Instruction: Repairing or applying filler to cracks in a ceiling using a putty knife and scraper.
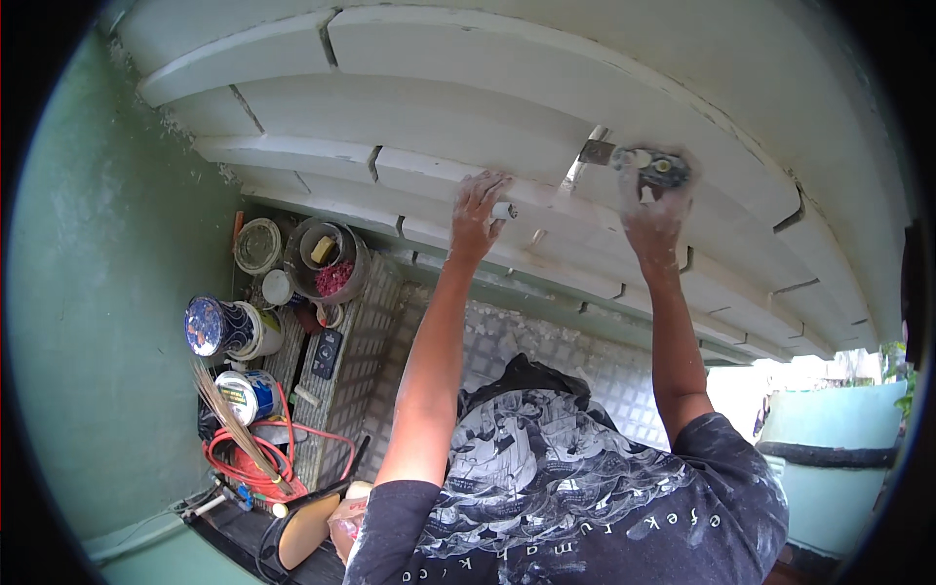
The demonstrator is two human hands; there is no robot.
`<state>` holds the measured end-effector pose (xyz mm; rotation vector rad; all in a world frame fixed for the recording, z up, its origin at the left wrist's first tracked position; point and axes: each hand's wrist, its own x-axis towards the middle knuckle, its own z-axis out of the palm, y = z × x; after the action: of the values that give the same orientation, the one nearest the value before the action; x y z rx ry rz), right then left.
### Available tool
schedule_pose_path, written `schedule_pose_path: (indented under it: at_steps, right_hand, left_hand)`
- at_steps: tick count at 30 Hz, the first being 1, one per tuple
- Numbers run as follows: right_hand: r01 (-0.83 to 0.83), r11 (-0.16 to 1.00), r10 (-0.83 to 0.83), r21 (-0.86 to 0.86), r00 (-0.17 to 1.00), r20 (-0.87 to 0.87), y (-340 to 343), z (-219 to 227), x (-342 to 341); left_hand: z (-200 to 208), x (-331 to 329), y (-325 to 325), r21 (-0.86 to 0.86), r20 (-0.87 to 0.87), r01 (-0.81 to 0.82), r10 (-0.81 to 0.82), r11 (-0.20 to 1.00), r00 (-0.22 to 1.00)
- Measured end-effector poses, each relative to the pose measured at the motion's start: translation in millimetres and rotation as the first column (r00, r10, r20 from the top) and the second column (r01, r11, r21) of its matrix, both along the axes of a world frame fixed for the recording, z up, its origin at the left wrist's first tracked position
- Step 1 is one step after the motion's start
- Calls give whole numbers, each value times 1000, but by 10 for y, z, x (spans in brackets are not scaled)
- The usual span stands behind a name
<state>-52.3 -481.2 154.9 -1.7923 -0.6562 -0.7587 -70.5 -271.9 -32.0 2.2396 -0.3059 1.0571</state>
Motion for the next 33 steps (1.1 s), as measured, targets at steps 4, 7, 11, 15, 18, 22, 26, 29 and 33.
schedule_pose_path:
  at_steps: [4, 7, 11, 15, 18, 22, 26, 29, 33]
  right_hand:
    - [-36, 996, 31, 76, 998, 59, -71, -70, -17]
    - [-68, 967, 39, 246, 992, 120, -16, -9, -19]
    - [-72, 995, 59, 75, 985, 162, -69, -39, -11]
    - [-22, 998, 7, 57, 969, 249, -46, -24, 3]
    - [66, 997, -40, -47, 905, 423, 2, 90, -81]
    - [-22, 1000, 21, 0, 946, 325, 16, 177, -117]
    - [107, 993, -81, -54, 931, 356, -18, 50, -112]
    - [-83, 989, 56, -124, 976, -210, -82, 105, -193]
    - [-126, 981, 151, 148, 974, -168, -259, 120, -462]
  left_hand:
    - [9, 22, 24, 13, -18, -8, 8, 1000, 1000]
    - [16, 35, -6, 21, -15, -29, 29, 999, 999]
    - [-17, 26, -11, 32, -20, -51, 51, 998, 998]
    - [18, 57, -11, 17, 3, -24, 24, 1000, 1000]
    - [-23, 37, -32, 22, 1, -41, 41, 999, 999]
    - [13, 19, -22, 32, 6, -58, 58, 998, 998]
    - [36, 2, -61, 40, 13, -67, 66, 997, 998]
    - [57, -20, -57, 33, 14, -65, 65, 997, 998]
    - [112, -10, -106, 31, 10, -78, 78, 996, 997]
